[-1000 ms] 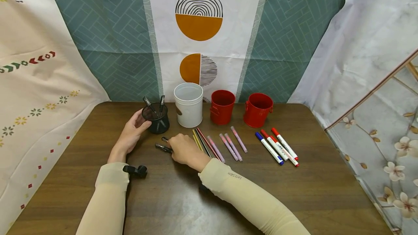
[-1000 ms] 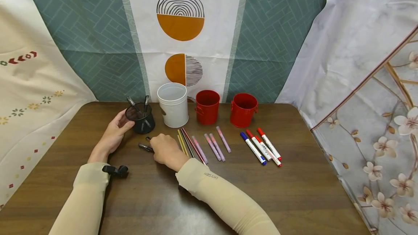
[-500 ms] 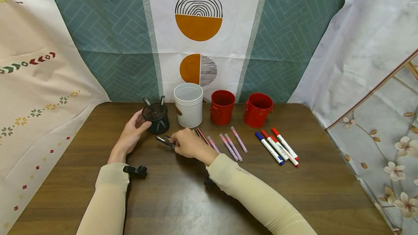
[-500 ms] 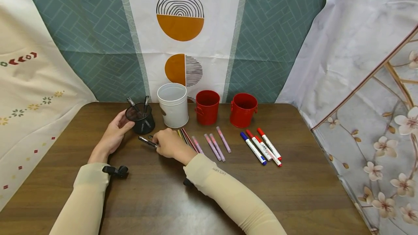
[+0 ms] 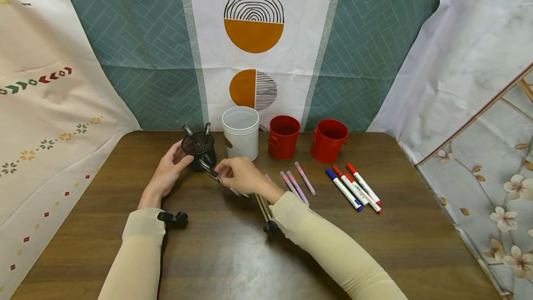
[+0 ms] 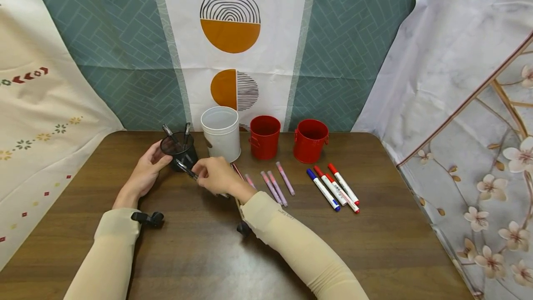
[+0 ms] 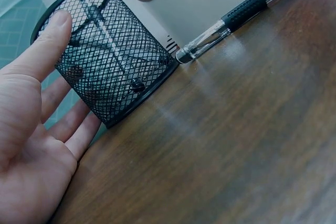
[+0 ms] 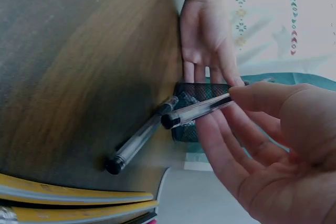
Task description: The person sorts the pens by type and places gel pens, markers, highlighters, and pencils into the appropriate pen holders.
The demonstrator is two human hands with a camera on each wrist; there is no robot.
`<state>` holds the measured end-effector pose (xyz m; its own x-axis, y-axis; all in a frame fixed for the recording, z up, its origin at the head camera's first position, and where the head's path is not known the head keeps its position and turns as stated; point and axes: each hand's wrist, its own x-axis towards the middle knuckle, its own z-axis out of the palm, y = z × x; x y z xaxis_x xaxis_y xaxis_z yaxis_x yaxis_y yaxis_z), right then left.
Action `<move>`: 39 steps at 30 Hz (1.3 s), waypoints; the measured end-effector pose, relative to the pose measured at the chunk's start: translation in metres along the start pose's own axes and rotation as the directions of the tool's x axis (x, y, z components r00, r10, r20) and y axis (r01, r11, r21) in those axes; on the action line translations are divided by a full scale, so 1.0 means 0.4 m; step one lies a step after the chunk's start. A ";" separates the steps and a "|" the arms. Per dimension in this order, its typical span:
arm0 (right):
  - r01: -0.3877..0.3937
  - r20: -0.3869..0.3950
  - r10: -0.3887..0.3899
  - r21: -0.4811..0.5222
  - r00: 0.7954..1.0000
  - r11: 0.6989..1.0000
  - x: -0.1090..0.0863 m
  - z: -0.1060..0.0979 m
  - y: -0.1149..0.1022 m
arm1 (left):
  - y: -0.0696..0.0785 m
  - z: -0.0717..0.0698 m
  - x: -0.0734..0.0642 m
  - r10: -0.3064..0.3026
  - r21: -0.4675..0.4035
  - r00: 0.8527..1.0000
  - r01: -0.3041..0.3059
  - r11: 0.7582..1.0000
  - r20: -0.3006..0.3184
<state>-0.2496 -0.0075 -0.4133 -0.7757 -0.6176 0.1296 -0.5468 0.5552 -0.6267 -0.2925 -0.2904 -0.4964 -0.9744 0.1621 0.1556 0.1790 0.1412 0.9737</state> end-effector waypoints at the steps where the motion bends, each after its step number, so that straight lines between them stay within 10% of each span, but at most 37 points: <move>1: 0.005 -0.005 -0.004 0.027 1.000 1.000 0.001 -0.004 0.001 | 0.000 0.001 0.000 0.000 -0.001 1.000 0.000 1.000 0.001; 15: 0.058 -0.184 -0.008 0.266 0.983 0.962 0.013 -0.025 0.005 | 0.001 0.007 0.000 -0.009 -0.021 1.000 0.009 1.000 0.012; 39: 0.095 -0.381 0.062 0.380 0.922 0.920 0.098 -0.047 -0.036 | -0.005 -0.001 -0.001 0.001 0.006 1.000 -0.001 1.000 0.006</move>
<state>-0.2781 -0.0292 -0.3847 -0.8698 -0.3226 0.3734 -0.4569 0.2409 -0.8563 -0.2924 -0.2913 -0.4982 -0.9734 0.1685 0.1554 0.1807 0.1470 0.9725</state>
